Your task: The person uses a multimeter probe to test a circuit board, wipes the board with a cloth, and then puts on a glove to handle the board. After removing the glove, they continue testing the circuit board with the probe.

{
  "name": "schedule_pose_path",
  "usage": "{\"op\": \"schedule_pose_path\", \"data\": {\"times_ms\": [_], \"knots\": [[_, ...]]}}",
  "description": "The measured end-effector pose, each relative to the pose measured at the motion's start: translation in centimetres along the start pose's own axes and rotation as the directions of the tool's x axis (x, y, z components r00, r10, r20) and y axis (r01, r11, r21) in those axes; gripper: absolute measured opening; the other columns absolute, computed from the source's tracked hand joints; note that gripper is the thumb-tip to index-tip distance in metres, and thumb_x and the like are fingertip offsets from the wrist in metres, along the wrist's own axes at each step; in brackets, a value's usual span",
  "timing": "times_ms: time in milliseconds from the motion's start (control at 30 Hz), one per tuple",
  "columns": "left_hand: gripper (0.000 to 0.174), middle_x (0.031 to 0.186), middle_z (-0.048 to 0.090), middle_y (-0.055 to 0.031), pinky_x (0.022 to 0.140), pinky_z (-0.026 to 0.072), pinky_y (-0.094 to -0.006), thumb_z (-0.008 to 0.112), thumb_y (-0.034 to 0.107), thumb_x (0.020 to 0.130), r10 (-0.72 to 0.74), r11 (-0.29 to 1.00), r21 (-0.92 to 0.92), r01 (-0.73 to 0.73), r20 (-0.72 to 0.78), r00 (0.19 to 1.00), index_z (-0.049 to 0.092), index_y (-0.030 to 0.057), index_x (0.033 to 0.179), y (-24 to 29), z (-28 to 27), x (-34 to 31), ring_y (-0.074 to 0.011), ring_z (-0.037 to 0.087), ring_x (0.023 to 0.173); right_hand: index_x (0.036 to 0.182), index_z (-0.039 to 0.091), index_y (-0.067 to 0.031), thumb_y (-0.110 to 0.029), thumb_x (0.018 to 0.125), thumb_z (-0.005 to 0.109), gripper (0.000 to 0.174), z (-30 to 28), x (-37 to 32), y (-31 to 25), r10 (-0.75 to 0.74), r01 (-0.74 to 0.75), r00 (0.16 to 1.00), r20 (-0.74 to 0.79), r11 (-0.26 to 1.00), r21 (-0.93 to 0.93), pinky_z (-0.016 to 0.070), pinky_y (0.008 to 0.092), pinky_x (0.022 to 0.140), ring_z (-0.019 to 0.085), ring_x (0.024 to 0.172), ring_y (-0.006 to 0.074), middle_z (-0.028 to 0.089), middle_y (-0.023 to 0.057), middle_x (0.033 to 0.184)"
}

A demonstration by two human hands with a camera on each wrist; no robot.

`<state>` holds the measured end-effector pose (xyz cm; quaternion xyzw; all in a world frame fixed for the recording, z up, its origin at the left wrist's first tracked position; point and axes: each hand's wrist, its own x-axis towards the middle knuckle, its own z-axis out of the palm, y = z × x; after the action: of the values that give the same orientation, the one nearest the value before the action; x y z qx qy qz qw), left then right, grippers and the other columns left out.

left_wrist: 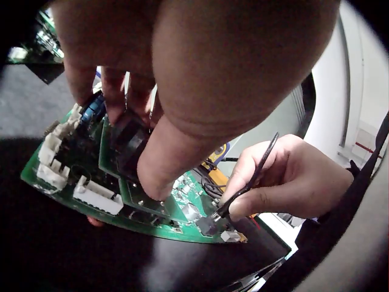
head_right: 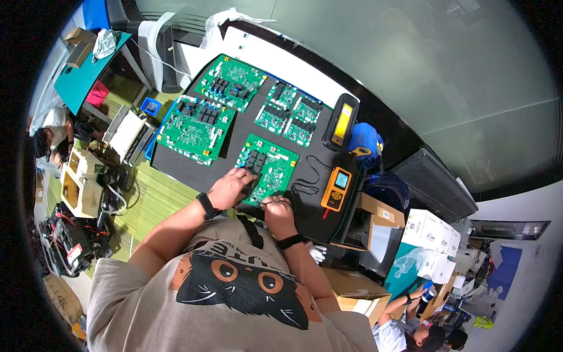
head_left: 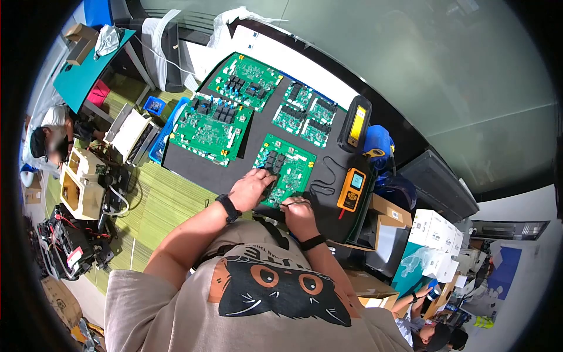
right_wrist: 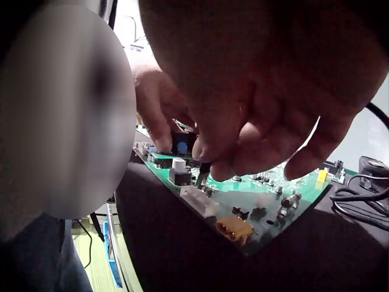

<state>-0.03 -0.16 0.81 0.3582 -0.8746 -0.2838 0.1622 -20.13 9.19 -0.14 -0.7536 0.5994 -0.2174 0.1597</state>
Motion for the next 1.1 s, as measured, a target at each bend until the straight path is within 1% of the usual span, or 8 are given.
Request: {"op": "schedule_pose_path", "data": {"times_ms": [67, 167, 267, 433, 467, 633, 867, 1100], "knots": [[0.067, 0.118, 0.058, -0.0098, 0.097, 0.0473, -0.0396, 0.074, 0.001, 0.068, -0.001, 1.000, -0.003, 0.001, -0.001, 1.000, 0.055, 0.0086, 0.132, -0.1, 0.1, 0.0, -0.0322, 0.053, 0.112, 0.078, 0.057, -0.0103, -0.018, 0.079, 0.065, 0.011, 0.4, 0.0, 0.1, -0.038, 0.036, 0.999, -0.019, 0.996, -0.085, 0.0472, 0.0413, 0.073, 0.061, 0.076, 0.0292, 0.060, 0.0096, 0.074], [0.067, 0.118, 0.058, -0.0098, 0.097, 0.0475, -0.0395, 0.074, 0.001, 0.068, -0.006, 1.000, -0.008, 0.006, 0.001, 1.000, 0.056, 0.0086, 0.132, -0.1, 0.2, 0.0, -0.0321, 0.053, 0.112, 0.078, 0.055, -0.0118, -0.018, 0.079, 0.065, 0.012, 0.4, 0.2, -0.1, -0.052, 0.048, 0.998, -0.023, 0.991, -0.128, 0.0469, 0.0411, 0.073, 0.061, 0.076, 0.0274, 0.059, 0.0079, 0.074], [0.066, 0.118, 0.058, -0.0098, 0.097, 0.0477, -0.0394, 0.074, 0.001, 0.068, -0.012, 1.000, -0.007, 0.012, 0.001, 1.000, 0.056, 0.0087, 0.131, -0.2, 0.2, 0.0, -0.0318, 0.054, 0.112, 0.085, 0.061, -0.0088, -0.015, 0.079, 0.069, 0.011, 0.1, 0.2, -0.4, -0.016, 0.020, 0.999, 0.032, 0.991, -0.136, 0.0478, 0.0420, 0.076, 0.063, 0.079, 0.0304, 0.064, 0.0104, 0.080], [0.063, 0.115, 0.060, -0.0098, 0.096, 0.0482, -0.0391, 0.071, 0.000, 0.067, -0.003, 1.000, -0.005, 0.003, -0.019, 1.000, 0.058, 0.0084, 0.129, -0.1, 0.4, 0.2, -0.0312, 0.055, 0.111, 0.084, 0.062, -0.0084, -0.015, 0.079, 0.070, 0.011, -0.4, 0.6, -0.9, -0.018, 0.019, 1.000, 0.004, 0.993, -0.112, 0.0482, 0.0418, 0.077, 0.064, 0.080, 0.0298, 0.065, 0.0102, 0.081], [0.057, 0.117, 0.058, -0.0075, 0.097, 0.0479, -0.0387, 0.067, 0.003, 0.074, -0.011, 1.000, 0.015, 0.011, 0.003, 1.000, 0.059, 0.0092, 0.129, -0.2, 0.4, 0.1, -0.0286, 0.055, 0.110, 0.084, 0.063, -0.0083, -0.015, 0.079, 0.070, 0.011, -0.4, 0.5, -1.0, -0.007, 0.008, 1.000, 0.007, 0.995, -0.102, 0.0484, 0.0418, 0.077, 0.064, 0.080, 0.0297, 0.065, 0.0101, 0.082], [0.059, 0.118, 0.058, -0.0074, 0.097, 0.0474, -0.0392, 0.069, 0.004, 0.073, -0.018, 1.000, 0.006, 0.018, -0.004, 1.000, 0.057, 0.0091, 0.131, -0.5, 0.7, -0.1, -0.0290, 0.054, 0.111, 0.083, 0.061, -0.0091, -0.018, 0.082, 0.065, 0.010, -0.5, 0.5, -1.1, 0.012, -0.009, 0.999, 0.031, 0.997, -0.081, 0.0479, 0.0435, 0.078, 0.064, 0.081, 0.0289, 0.065, 0.0102, 0.081], [0.060, 0.119, 0.057, -0.0077, 0.098, 0.0469, -0.0387, 0.072, 0.004, 0.072, -0.011, 1.000, -0.017, 0.012, 0.020, 1.000, 0.057, 0.0096, 0.131, -0.1, 0.1, 0.0, -0.0295, 0.053, 0.113, 0.083, 0.063, -0.0083, -0.020, 0.083, 0.065, 0.012, 0.1, -0.2, -0.6, 0.011, -0.012, 1.000, -0.017, 0.999, -0.045, 0.0480, 0.0436, 0.079, 0.064, 0.081, 0.0293, 0.066, 0.0108, 0.082], [0.066, 0.120, 0.056, -0.0097, 0.099, 0.0471, -0.0392, 0.075, 0.002, 0.068, 0.002, 1.000, -0.016, -0.001, 0.042, 0.999, 0.056, 0.0090, 0.131, 0.2, -0.5, 0.1, -0.0312, 0.053, 0.115, 0.083, 0.065, -0.0066, -0.018, 0.082, 0.065, 0.012, -0.3, 0.1, -1.2, 0.075, -0.073, 0.997, 0.035, 0.996, -0.042, 0.0474, 0.0444, 0.082, 0.065, 0.083, 0.0316, 0.067, 0.0135, 0.083]]}}
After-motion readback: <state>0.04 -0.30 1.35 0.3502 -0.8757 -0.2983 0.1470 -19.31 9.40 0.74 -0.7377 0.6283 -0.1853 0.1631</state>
